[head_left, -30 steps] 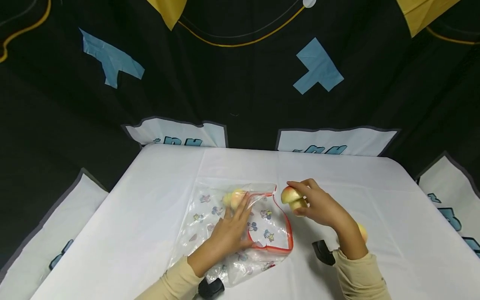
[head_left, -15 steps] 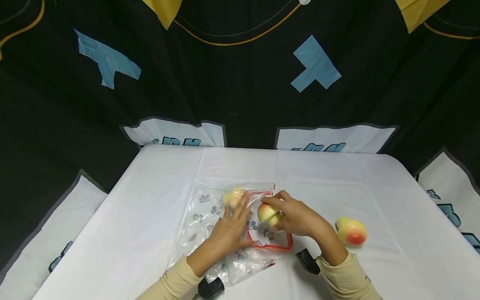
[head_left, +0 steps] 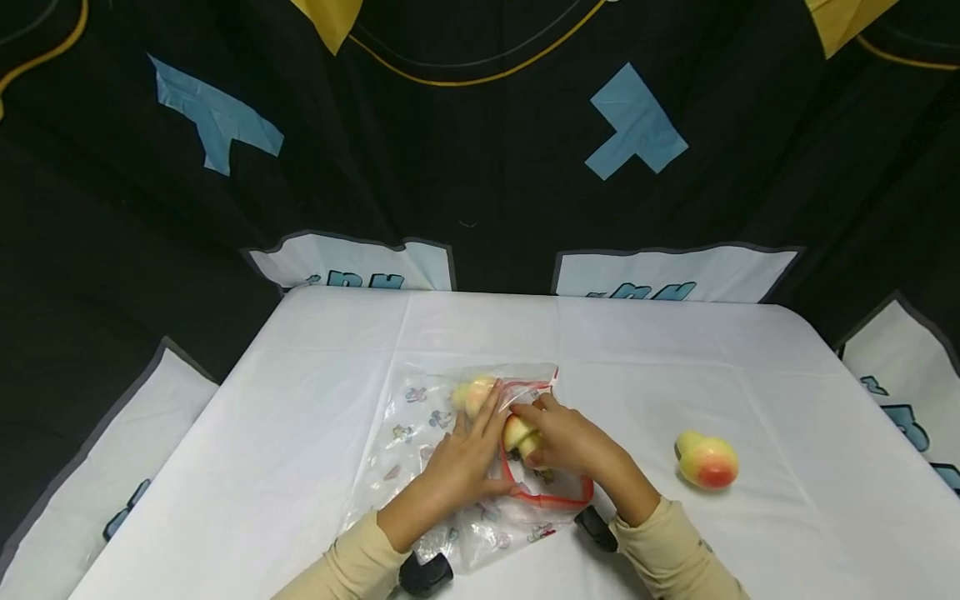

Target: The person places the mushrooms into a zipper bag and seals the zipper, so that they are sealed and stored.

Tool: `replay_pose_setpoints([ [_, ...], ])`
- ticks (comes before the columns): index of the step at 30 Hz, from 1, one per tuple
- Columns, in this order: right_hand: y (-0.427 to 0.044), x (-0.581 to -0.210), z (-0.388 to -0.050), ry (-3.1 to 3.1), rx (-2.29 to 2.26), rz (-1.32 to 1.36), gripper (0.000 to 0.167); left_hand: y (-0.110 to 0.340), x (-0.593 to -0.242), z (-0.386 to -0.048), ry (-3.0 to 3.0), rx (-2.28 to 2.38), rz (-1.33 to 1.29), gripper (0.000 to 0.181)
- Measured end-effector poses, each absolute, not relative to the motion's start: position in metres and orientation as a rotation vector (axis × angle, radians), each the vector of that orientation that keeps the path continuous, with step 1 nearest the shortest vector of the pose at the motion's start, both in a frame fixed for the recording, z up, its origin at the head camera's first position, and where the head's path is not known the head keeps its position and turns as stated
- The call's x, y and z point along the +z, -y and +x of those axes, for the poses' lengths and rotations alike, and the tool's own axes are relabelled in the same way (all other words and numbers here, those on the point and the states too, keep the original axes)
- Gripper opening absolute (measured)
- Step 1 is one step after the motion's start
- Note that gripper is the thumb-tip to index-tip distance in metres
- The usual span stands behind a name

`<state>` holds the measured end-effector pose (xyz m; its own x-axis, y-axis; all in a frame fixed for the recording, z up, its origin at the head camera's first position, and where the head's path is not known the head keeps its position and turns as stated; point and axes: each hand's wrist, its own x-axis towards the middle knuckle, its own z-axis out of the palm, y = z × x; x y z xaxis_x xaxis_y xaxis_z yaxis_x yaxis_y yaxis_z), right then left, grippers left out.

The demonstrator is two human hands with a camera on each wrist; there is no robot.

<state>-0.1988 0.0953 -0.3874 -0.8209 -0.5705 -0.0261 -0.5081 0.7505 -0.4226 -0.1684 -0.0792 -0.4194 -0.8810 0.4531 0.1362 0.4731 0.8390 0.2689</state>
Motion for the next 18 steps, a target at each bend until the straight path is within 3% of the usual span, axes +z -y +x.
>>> replay_pose_setpoints([
  [5, -0.091, -0.394, -0.202, -2.825, -0.634, -0.918, 0.058, 0.079, -0.416, -0.168, 2.948, -0.47, -0.741, 0.112],
  [13, -0.086, -0.402, -0.206, -2.795, -0.742, -0.904, 0.066, 0.08, -0.409, -0.167, 2.951, -0.498, -0.74, 0.111],
  [18, -0.084, -0.408, -0.206, -2.744, -0.802, -0.927, 0.061, 0.08, -0.408, -0.167, 2.938, -0.495, -0.752, 0.112],
])
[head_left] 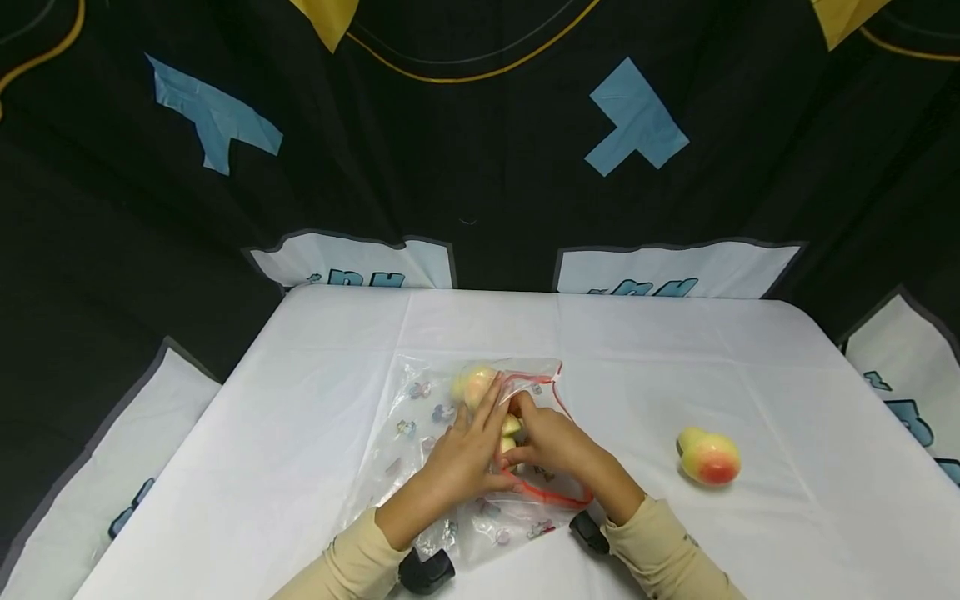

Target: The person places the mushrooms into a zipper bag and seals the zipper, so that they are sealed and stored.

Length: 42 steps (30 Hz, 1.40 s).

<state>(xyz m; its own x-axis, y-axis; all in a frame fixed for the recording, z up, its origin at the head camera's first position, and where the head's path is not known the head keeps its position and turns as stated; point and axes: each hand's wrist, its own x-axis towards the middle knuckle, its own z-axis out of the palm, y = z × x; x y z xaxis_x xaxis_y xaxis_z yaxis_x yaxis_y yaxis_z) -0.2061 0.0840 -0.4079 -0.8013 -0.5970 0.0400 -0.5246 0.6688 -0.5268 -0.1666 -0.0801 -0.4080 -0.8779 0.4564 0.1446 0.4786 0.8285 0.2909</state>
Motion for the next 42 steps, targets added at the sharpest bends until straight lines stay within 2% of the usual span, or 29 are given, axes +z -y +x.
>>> replay_pose_setpoints([
  [4, -0.0856, -0.4082, -0.2056, -2.71, -0.794, -1.048, 0.051, 0.0805, -0.4064, -0.1664, 2.931, -0.517, -0.74, 0.114],
  [10, -0.0865, -0.404, -0.2052, -2.556, -0.771, -1.288, 0.021, 0.0801, -0.4033, -0.1668, 2.9, -0.509, -0.732, 0.12],
  [17, -0.0868, -0.4028, -0.2028, -2.482, -0.759, -1.286, 0.003, 0.0786, -0.4026, -0.1651, 2.939, -0.521, -0.71, 0.117],
  [32, -0.0834, -0.4057, -0.2041, -2.342, -0.955, -1.194, 0.009, 0.0784, -0.4004, -0.1661, 2.937, -0.518, -0.681, 0.114],
  [39, -0.0836, -0.4089, -0.2027, -2.188, -1.041, -1.06, 0.034, 0.0788, -0.4004, -0.164, 2.937, -0.495, -0.665, 0.107],
  [42, -0.0827, -0.4108, -0.2018, -2.117, -1.071, -1.022, 0.036, 0.0776, -0.4019, -0.1631, 2.933, -0.494, -0.663, 0.105],
])
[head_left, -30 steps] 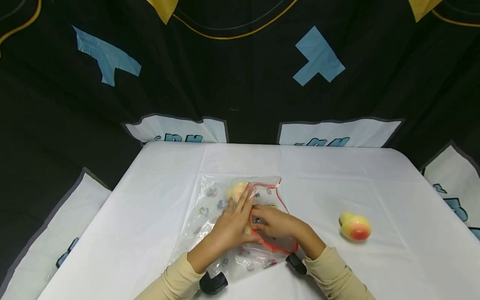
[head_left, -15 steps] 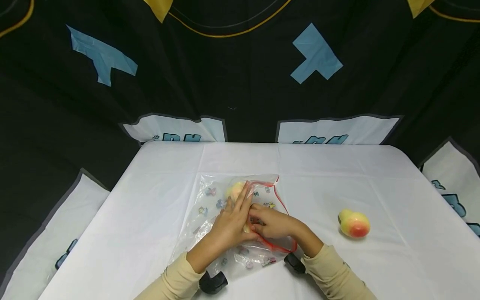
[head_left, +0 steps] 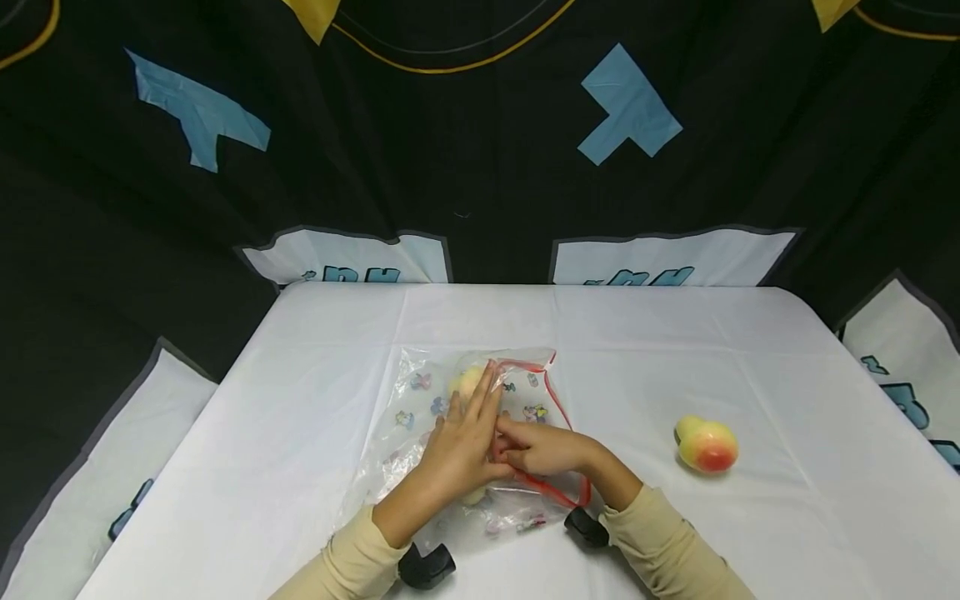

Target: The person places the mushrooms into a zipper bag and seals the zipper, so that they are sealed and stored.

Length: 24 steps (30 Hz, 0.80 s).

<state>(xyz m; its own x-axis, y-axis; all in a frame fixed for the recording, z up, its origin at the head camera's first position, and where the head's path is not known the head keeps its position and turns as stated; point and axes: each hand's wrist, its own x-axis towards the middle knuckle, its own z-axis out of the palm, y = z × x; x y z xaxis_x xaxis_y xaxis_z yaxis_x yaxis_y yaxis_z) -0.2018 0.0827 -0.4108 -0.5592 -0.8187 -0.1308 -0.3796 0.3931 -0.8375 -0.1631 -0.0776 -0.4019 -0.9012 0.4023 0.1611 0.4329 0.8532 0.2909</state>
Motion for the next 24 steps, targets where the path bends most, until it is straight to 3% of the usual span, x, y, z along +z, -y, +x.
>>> replay_pose_setpoints([
  [8, -0.086, -0.408, -0.201, -2.133, -1.032, -0.984, 0.048, 0.074, -0.407, -0.163, 2.924, -0.431, -0.622, 0.101],
  [15, -0.11, -0.384, -0.192, -2.244, -0.886, -0.95, 0.057, 0.072, -0.412, -0.163, 2.939, -0.336, -0.58, 0.104],
  [24, -0.203, -0.342, -0.18, -2.681, -0.737, -0.712, 0.063, 0.068, -0.415, -0.164, 2.94, -0.302, -0.539, 0.107],
])
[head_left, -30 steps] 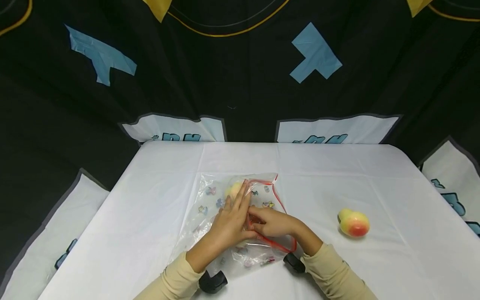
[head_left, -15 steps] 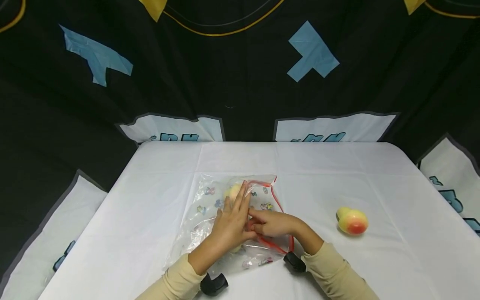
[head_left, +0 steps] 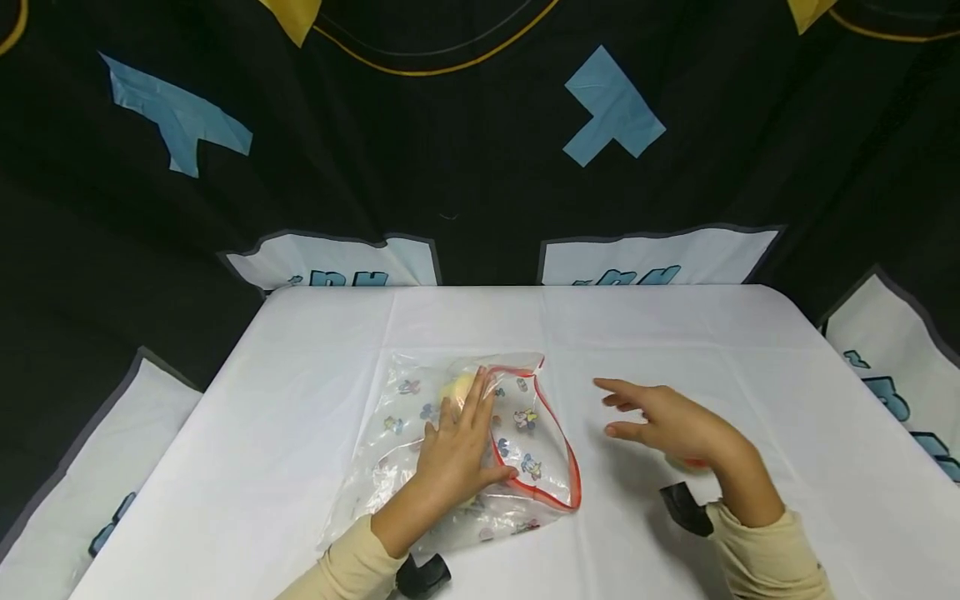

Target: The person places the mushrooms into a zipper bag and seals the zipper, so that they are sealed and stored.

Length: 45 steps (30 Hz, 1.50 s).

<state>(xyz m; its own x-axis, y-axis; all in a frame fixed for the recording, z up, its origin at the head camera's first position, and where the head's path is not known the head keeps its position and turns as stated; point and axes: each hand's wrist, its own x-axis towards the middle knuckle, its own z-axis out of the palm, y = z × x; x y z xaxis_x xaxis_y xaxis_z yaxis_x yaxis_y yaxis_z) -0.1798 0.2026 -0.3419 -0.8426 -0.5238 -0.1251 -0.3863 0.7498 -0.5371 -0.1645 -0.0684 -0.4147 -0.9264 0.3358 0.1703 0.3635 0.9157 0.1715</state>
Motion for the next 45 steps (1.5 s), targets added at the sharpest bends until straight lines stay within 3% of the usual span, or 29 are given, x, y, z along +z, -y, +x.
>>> replay_pose_setpoints([
  [7, -0.276, -0.348, -0.188, -2.684, -0.565, -0.185, 0.092, 0.068, -0.416, -0.166, 2.926, -0.268, -0.515, 0.107],
  [12, -0.297, -0.356, -0.195, -2.567, -0.582, -0.115, 0.102, 0.068, -0.417, -0.167, 2.936, -0.277, -0.499, 0.107],
  [26, -0.282, -0.363, -0.201, -2.504, -0.64, -0.175, 0.078, 0.067, -0.414, -0.168, 2.97, -0.277, -0.514, 0.112],
  [35, -0.266, -0.359, -0.197, -2.68, -0.54, -0.346, 0.059, 0.069, -0.415, -0.166, 2.977, -0.311, -0.521, 0.115],
  [45, -0.247, -0.347, -0.192, -2.731, -0.588, -0.486, 0.057, 0.069, -0.415, -0.167, 2.983, -0.313, -0.519, 0.115],
])
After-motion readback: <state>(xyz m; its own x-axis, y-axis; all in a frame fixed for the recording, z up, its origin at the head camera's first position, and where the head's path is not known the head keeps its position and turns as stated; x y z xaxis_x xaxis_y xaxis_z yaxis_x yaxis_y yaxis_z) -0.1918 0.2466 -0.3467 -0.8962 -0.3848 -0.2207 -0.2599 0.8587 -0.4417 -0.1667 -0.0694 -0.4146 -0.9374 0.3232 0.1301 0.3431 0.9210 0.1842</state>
